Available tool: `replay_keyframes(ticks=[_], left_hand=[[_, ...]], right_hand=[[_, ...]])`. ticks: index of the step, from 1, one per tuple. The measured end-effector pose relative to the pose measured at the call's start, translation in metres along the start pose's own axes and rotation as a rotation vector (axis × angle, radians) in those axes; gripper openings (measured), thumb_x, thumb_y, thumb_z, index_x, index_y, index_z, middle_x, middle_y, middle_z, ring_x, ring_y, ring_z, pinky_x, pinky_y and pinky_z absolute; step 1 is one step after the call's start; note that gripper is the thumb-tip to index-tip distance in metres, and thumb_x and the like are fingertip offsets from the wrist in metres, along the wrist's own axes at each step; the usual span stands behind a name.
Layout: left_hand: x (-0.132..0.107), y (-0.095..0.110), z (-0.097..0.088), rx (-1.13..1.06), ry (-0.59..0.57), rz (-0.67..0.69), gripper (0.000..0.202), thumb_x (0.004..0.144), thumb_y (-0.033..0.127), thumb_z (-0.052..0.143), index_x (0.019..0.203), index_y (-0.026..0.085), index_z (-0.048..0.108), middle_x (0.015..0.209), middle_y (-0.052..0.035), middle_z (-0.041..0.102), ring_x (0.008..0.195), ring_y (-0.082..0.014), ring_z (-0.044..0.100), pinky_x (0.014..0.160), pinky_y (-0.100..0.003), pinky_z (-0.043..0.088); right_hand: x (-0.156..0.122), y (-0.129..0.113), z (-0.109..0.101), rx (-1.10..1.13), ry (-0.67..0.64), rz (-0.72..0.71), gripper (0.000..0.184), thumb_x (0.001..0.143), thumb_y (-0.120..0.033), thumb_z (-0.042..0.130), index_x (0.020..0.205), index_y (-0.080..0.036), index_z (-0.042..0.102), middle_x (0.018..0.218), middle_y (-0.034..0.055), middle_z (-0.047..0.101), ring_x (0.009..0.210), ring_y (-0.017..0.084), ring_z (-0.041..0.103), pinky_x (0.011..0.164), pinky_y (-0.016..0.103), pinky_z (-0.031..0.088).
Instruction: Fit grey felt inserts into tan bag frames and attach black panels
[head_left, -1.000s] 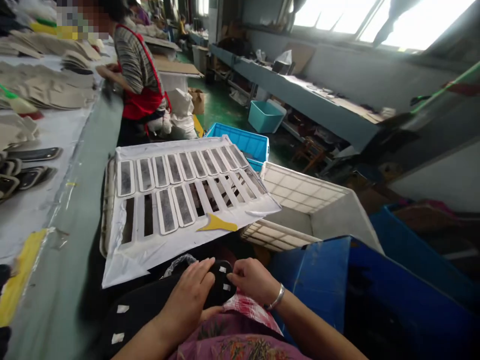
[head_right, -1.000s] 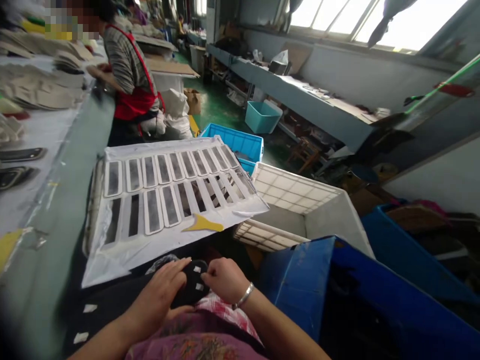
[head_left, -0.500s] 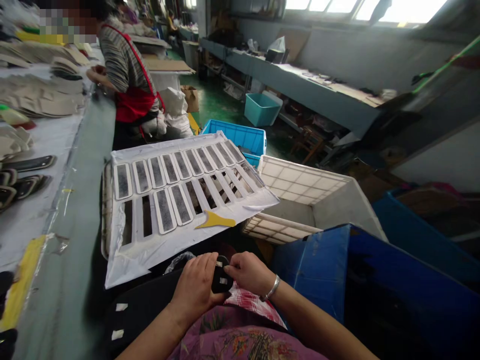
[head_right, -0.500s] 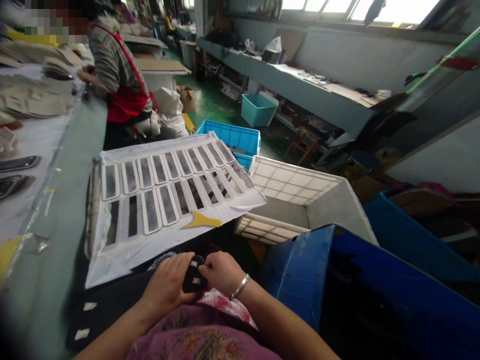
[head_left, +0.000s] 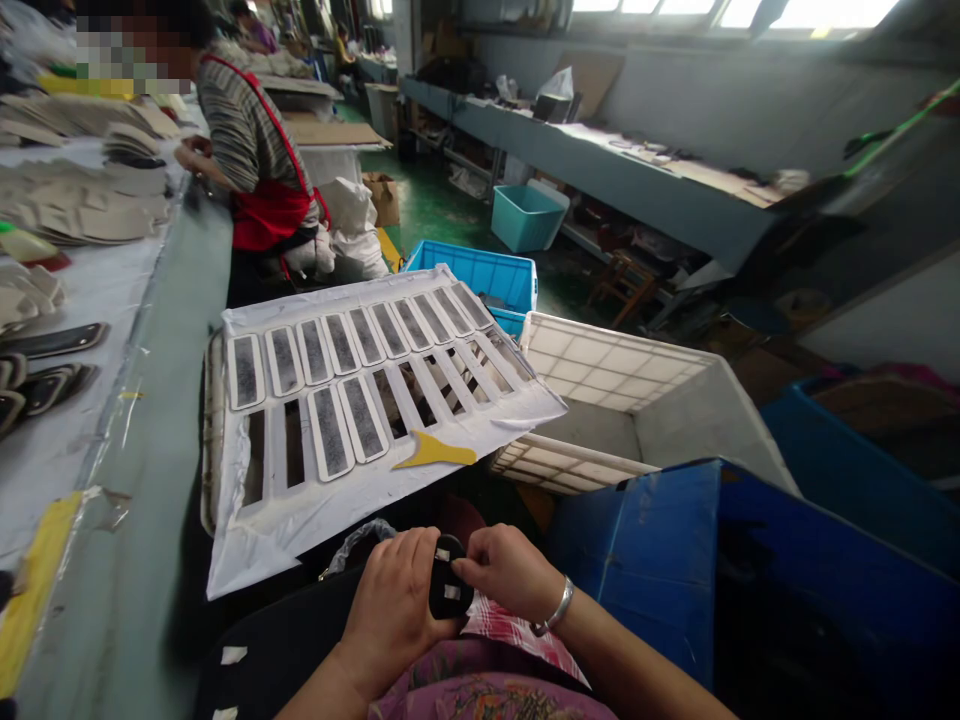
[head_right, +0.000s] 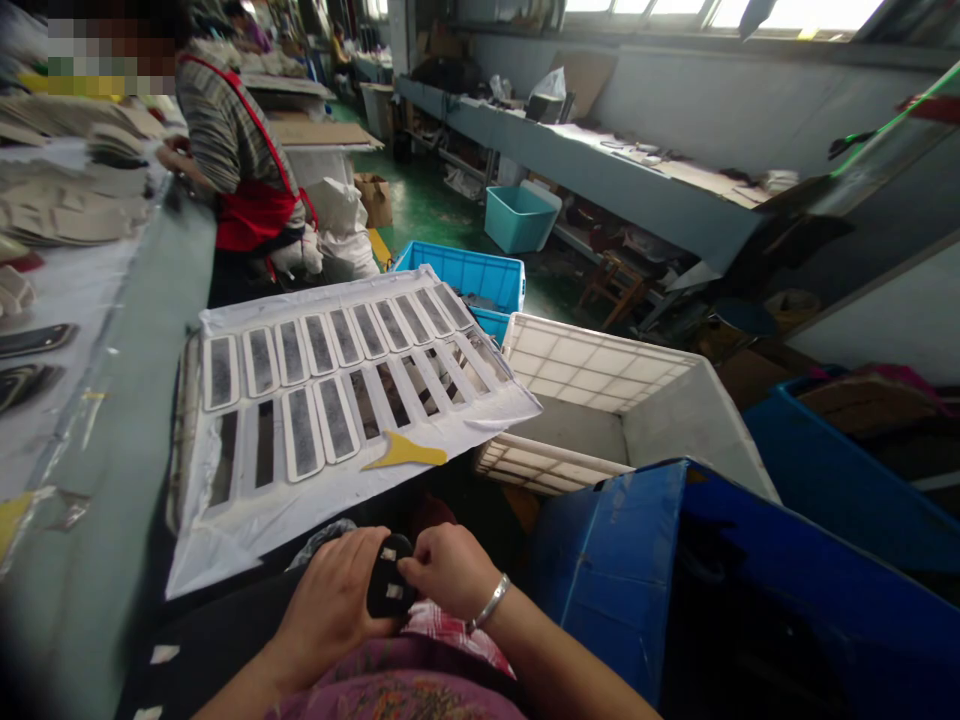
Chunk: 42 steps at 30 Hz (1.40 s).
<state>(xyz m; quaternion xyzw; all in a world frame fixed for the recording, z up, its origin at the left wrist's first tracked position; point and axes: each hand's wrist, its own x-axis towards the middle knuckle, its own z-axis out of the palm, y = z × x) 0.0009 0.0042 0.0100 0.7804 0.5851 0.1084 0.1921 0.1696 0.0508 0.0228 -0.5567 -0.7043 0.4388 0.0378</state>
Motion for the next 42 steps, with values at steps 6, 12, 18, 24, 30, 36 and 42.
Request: replay_keyframes(ticks=[6, 12, 18, 24, 30, 36, 42], left_hand=[[-0.002, -0.003, 0.006, 0.054, 0.078, 0.041, 0.077, 0.054, 0.039, 0.074, 0.119, 0.009, 0.044, 0.114, -0.0141, 0.056, 0.106, -0.0289, 0.049, 0.095, -0.043, 0.034], [0.000, -0.003, 0.006, 0.085, 0.047, 0.030, 0.067, 0.061, 0.043, 0.067, 0.117, 0.013, 0.045, 0.113, -0.0134, 0.056, 0.106, -0.0292, 0.050, 0.093, -0.043, 0.035], [0.003, -0.001, 0.001, 0.115, -0.018, 0.019, 0.068, 0.060, 0.048, 0.066, 0.116, 0.013, 0.047, 0.107, -0.0132, 0.057, 0.100, -0.0299, 0.052, 0.088, -0.042, 0.038], [0.005, 0.004, -0.002, 0.134, -0.024, 0.003, 0.067, 0.059, 0.046, 0.066, 0.113, 0.010, 0.050, 0.102, -0.0144, 0.058, 0.096, -0.0304, 0.053, 0.084, -0.043, 0.041], [-0.010, -0.003, -0.009, 0.089, 0.062, 0.104, 0.086, 0.062, 0.059, 0.062, 0.126, 0.007, 0.038, 0.121, -0.0181, 0.053, 0.113, -0.0320, 0.047, 0.102, -0.051, 0.027], [-0.096, -0.055, -0.054, -0.027, 0.442, -0.351, 0.051, 0.080, 0.047, 0.053, 0.119, 0.018, 0.043, 0.116, -0.0110, 0.055, 0.110, -0.0246, 0.049, 0.094, -0.041, 0.040], [-0.156, -0.093, -0.063, -0.591, 0.449, -0.871, 0.028, 0.080, 0.047, 0.051, 0.086, 0.020, 0.052, 0.072, 0.0025, 0.054, 0.068, -0.0159, 0.054, 0.064, -0.027, 0.045]], right_hand=[[0.002, 0.014, 0.008, 0.167, -0.047, 0.027, 0.024, 0.073, -0.034, 0.057, 0.057, -0.016, 0.053, 0.051, -0.0040, 0.047, 0.048, 0.007, 0.036, 0.044, 0.020, 0.024], [0.011, 0.027, 0.011, 0.448, -0.142, 0.037, 0.028, 0.068, -0.036, 0.065, 0.058, -0.016, 0.048, 0.051, -0.0055, 0.044, 0.047, 0.006, 0.035, 0.042, 0.018, 0.025], [0.017, 0.043, 0.019, 0.804, -0.304, 0.072, 0.037, 0.066, -0.044, 0.069, 0.061, -0.018, 0.042, 0.045, -0.0081, 0.043, 0.037, 0.005, 0.033, 0.035, 0.017, 0.022], [0.014, 0.041, 0.029, 0.850, -0.196, 0.016, 0.040, 0.064, -0.043, 0.070, 0.059, -0.018, 0.040, 0.043, -0.0091, 0.039, 0.039, 0.004, 0.030, 0.037, 0.018, 0.021], [0.003, 0.024, 0.015, 0.396, -0.041, -0.074, 0.030, 0.070, -0.040, 0.064, 0.065, -0.016, 0.047, 0.054, -0.0052, 0.044, 0.051, 0.007, 0.037, 0.046, 0.020, 0.029], [-0.001, -0.025, -0.002, -0.093, 0.244, -0.337, 0.030, 0.078, -0.038, 0.056, 0.100, -0.019, 0.052, 0.090, 0.0069, 0.059, 0.080, 0.018, 0.055, 0.074, 0.033, 0.046], [0.020, -0.112, 0.057, -0.303, -0.055, -0.790, 0.067, 0.070, -0.045, 0.065, 0.127, -0.018, 0.043, 0.127, 0.0123, 0.048, 0.117, 0.028, 0.041, 0.101, 0.043, 0.032]])
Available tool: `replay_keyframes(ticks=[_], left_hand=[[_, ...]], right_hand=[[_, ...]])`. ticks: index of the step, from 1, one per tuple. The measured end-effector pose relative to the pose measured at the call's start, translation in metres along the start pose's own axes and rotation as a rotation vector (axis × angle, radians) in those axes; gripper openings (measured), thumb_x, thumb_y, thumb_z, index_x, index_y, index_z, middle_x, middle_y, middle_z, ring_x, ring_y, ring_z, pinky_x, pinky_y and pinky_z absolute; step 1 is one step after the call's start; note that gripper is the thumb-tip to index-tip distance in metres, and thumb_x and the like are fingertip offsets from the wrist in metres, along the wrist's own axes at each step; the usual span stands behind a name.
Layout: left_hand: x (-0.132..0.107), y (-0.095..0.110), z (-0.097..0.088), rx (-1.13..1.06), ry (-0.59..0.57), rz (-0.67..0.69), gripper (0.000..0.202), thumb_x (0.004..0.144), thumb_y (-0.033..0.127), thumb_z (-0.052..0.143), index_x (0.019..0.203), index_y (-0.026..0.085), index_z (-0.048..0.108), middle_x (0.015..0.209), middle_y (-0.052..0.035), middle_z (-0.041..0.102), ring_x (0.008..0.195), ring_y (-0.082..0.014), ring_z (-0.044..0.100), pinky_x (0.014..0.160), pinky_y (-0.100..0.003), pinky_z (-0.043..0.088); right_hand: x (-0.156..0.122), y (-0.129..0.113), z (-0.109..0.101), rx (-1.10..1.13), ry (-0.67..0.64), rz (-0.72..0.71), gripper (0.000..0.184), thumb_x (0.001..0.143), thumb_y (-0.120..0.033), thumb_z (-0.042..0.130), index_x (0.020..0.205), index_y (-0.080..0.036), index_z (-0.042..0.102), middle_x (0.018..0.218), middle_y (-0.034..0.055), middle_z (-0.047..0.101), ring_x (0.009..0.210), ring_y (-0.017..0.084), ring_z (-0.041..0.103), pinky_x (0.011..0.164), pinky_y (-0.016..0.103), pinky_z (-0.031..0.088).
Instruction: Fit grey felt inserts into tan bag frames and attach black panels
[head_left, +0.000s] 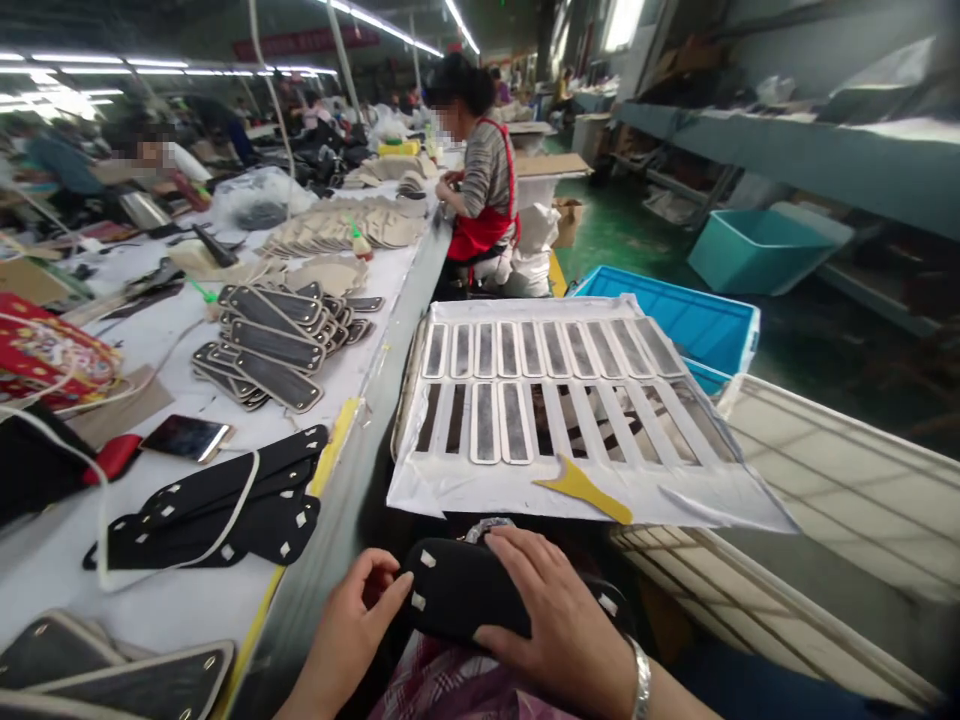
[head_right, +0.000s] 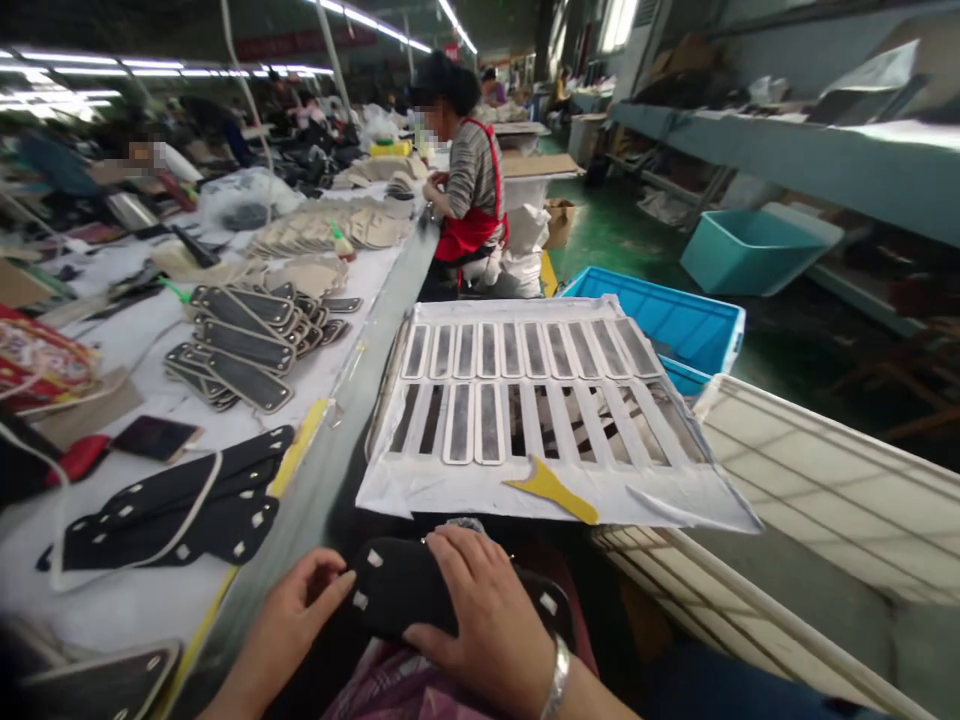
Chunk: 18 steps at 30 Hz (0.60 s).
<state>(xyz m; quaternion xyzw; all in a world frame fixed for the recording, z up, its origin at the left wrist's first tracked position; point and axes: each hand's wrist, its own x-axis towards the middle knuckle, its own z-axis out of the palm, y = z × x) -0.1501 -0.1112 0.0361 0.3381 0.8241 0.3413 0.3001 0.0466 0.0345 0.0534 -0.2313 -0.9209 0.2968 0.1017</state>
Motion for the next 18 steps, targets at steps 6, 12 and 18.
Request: replay_keyframes(ticks=[6, 12, 18], left_hand=[[0.015, -0.002, 0.001, -0.235, -0.066, -0.071, 0.026, 0.077, 0.044, 0.054, 0.071, 0.018, 0.051, 0.062, 0.0055, 0.045, 0.060, -0.0122, 0.044, 0.056, -0.021, 0.038], [0.024, -0.008, -0.005, -0.288, -0.140, -0.083, 0.023, 0.075, 0.038, 0.057, 0.068, 0.018, 0.049, 0.059, 0.0056, 0.045, 0.057, -0.0112, 0.043, 0.054, -0.021, 0.037], [0.031, -0.015, -0.007, -0.404, -0.216, -0.124, 0.020, 0.075, 0.034, 0.056, 0.069, 0.018, 0.046, 0.059, 0.0072, 0.044, 0.050, -0.0085, 0.044, 0.046, -0.019, 0.035]], right_hand=[[0.048, -0.022, 0.045, -0.027, -0.182, -0.102, 0.088, 0.062, -0.060, 0.065, 0.132, -0.015, 0.039, 0.135, 0.0135, 0.041, 0.121, 0.031, 0.037, 0.103, 0.044, 0.028], [0.055, -0.022, 0.055, -0.073, -0.234, -0.063, 0.081, 0.062, -0.052, 0.066, 0.130, -0.014, 0.042, 0.130, 0.0149, 0.046, 0.117, 0.031, 0.041, 0.099, 0.045, 0.032], [0.055, -0.026, 0.058, -0.125, -0.209, -0.069, 0.075, 0.066, -0.046, 0.063, 0.129, -0.011, 0.042, 0.129, 0.0166, 0.047, 0.117, 0.030, 0.042, 0.097, 0.046, 0.035]])
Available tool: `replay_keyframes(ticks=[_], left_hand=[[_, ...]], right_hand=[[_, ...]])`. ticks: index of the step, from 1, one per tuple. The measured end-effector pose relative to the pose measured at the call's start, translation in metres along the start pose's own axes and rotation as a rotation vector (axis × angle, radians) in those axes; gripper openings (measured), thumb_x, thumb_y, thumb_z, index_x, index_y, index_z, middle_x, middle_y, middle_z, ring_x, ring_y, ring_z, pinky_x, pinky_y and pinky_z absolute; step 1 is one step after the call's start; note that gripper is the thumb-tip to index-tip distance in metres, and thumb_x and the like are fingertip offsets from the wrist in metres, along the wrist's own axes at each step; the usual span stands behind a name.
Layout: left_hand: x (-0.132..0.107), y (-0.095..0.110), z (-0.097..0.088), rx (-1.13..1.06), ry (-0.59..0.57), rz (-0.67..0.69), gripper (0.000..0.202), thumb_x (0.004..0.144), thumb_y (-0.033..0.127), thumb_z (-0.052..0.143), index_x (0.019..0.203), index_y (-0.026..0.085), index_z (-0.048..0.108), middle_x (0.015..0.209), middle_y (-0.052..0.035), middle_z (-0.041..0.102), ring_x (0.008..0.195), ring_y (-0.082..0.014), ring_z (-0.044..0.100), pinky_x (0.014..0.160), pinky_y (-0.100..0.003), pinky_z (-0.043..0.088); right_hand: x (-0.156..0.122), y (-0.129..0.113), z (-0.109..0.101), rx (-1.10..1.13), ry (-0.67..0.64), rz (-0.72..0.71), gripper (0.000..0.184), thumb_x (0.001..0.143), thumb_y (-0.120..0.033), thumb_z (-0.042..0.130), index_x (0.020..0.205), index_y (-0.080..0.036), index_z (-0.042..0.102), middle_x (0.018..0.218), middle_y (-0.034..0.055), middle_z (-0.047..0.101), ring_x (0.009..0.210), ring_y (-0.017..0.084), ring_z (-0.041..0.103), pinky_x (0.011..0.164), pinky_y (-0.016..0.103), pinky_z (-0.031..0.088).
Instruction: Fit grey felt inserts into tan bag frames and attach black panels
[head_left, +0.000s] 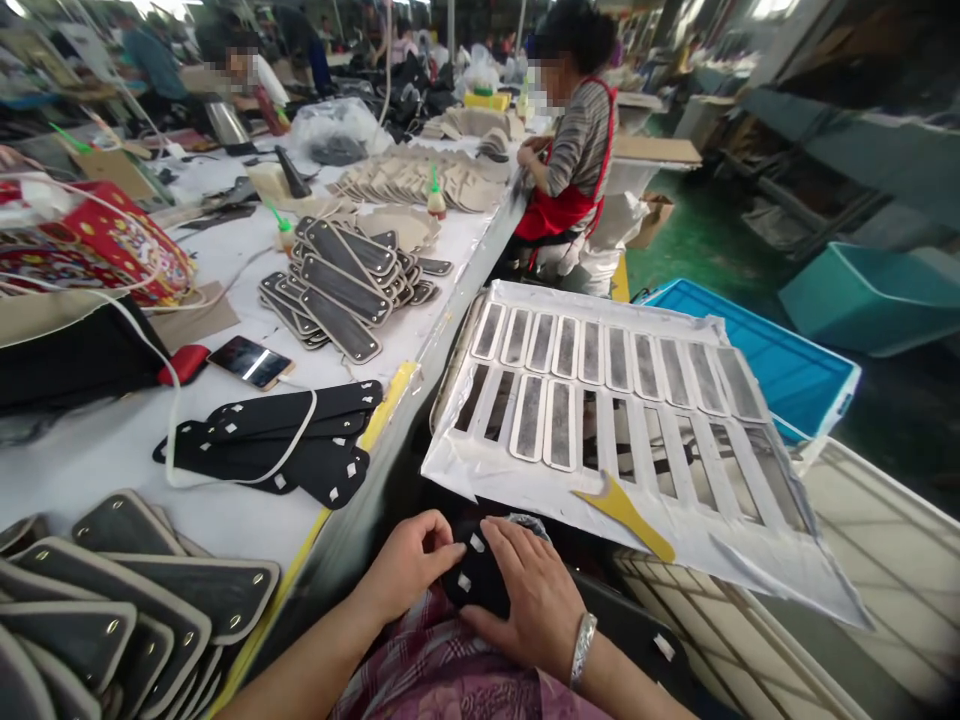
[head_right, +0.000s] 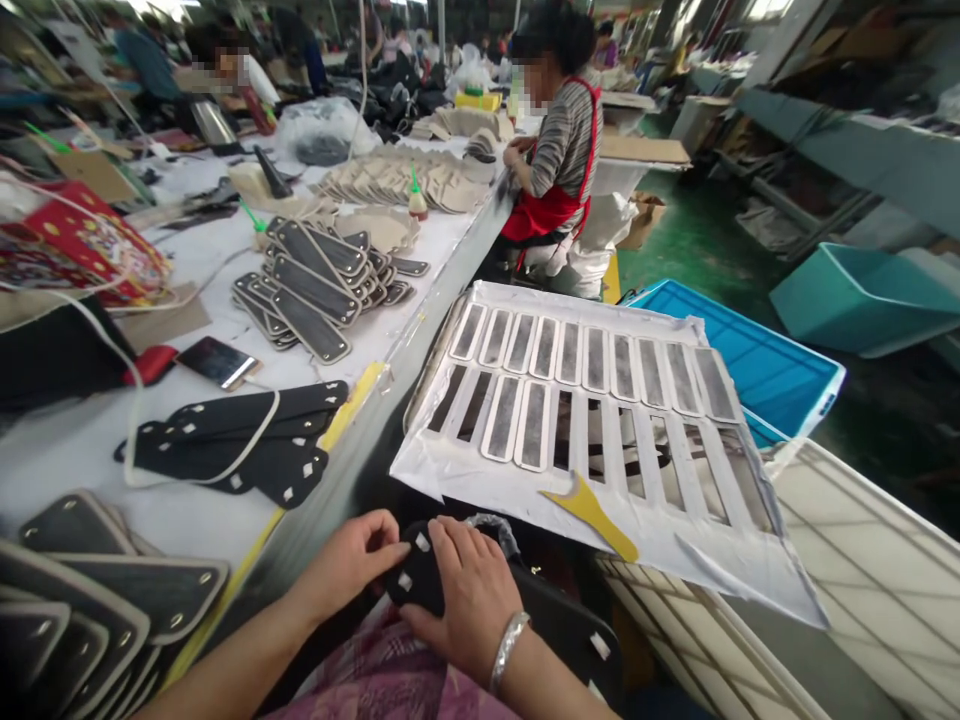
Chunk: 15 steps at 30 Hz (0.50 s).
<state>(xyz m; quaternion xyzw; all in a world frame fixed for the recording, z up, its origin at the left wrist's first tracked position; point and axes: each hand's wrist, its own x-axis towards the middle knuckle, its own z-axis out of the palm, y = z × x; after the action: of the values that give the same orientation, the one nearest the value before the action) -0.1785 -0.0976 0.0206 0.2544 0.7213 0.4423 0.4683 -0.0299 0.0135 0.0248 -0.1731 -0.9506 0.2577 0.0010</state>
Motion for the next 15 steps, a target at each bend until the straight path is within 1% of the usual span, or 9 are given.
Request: replay_keyframes(ticks=[2, 6, 9, 11, 13, 14, 15], left_hand=[[0.002, -0.002, -0.002, 0.012, -0.015, -0.005, 0.021, 0.073, 0.035, 0.057, 0.069, 0.018, 0.047, 0.059, 0.0068, 0.045, 0.051, -0.0091, 0.046, 0.046, -0.019, 0.036], [0.005, -0.004, -0.004, 0.020, -0.065, -0.028, 0.023, 0.072, 0.038, 0.057, 0.069, 0.018, 0.046, 0.057, 0.0067, 0.045, 0.048, -0.0092, 0.045, 0.044, -0.020, 0.036], [0.008, -0.001, -0.006, 0.099, -0.040, 0.040, 0.021, 0.072, 0.035, 0.057, 0.068, 0.019, 0.045, 0.057, 0.0069, 0.045, 0.049, -0.0085, 0.044, 0.045, -0.019, 0.033], [0.005, 0.004, -0.006, 0.178, -0.014, 0.088, 0.019, 0.071, 0.032, 0.057, 0.067, 0.019, 0.045, 0.057, 0.0069, 0.045, 0.051, -0.0083, 0.042, 0.047, -0.019, 0.031], [-0.004, 0.011, -0.003, 0.249, 0.032, 0.103, 0.018, 0.068, 0.030, 0.060, 0.064, 0.019, 0.046, 0.056, 0.0068, 0.045, 0.052, -0.0085, 0.041, 0.047, -0.020, 0.029], [-0.009, 0.015, -0.001, 0.278, 0.075, 0.096, 0.020, 0.065, 0.029, 0.064, 0.063, 0.019, 0.047, 0.056, 0.0067, 0.046, 0.052, -0.0086, 0.041, 0.047, -0.021, 0.029], [-0.012, 0.017, 0.000, 0.301, 0.105, 0.083, 0.022, 0.063, 0.031, 0.067, 0.062, 0.019, 0.049, 0.055, 0.0066, 0.047, 0.052, -0.0088, 0.041, 0.046, -0.021, 0.029]], right_hand=[[-0.001, -0.001, 0.002, -0.014, 0.016, -0.011, 0.074, 0.067, -0.046, 0.061, 0.129, -0.011, 0.042, 0.129, 0.0161, 0.047, 0.116, 0.030, 0.042, 0.096, 0.046, 0.035], [0.001, -0.003, 0.002, -0.052, 0.017, 0.004, 0.069, 0.070, -0.047, 0.058, 0.128, -0.012, 0.043, 0.129, 0.0148, 0.047, 0.117, 0.029, 0.043, 0.096, 0.045, 0.036], [0.000, -0.003, 0.000, -0.077, 0.010, 0.027, 0.068, 0.070, -0.047, 0.057, 0.127, -0.014, 0.043, 0.129, 0.0133, 0.048, 0.116, 0.029, 0.044, 0.096, 0.046, 0.037], [-0.005, -0.002, 0.001, -0.069, 0.017, 0.012, 0.067, 0.071, -0.048, 0.056, 0.128, -0.016, 0.043, 0.129, 0.0118, 0.048, 0.116, 0.029, 0.044, 0.095, 0.046, 0.038], [-0.010, 0.002, 0.008, -0.033, 0.062, -0.019, 0.064, 0.071, -0.049, 0.055, 0.128, -0.024, 0.042, 0.127, 0.0091, 0.051, 0.115, 0.029, 0.047, 0.093, 0.047, 0.041], [-0.007, 0.004, 0.016, -0.012, 0.132, 0.002, 0.062, 0.068, -0.049, 0.057, 0.126, -0.032, 0.044, 0.122, 0.0064, 0.055, 0.111, 0.030, 0.050, 0.089, 0.048, 0.043], [0.003, 0.005, 0.026, 0.019, 0.197, 0.013, 0.061, 0.065, -0.049, 0.058, 0.124, -0.039, 0.045, 0.118, 0.0050, 0.058, 0.108, 0.031, 0.052, 0.084, 0.050, 0.045]])
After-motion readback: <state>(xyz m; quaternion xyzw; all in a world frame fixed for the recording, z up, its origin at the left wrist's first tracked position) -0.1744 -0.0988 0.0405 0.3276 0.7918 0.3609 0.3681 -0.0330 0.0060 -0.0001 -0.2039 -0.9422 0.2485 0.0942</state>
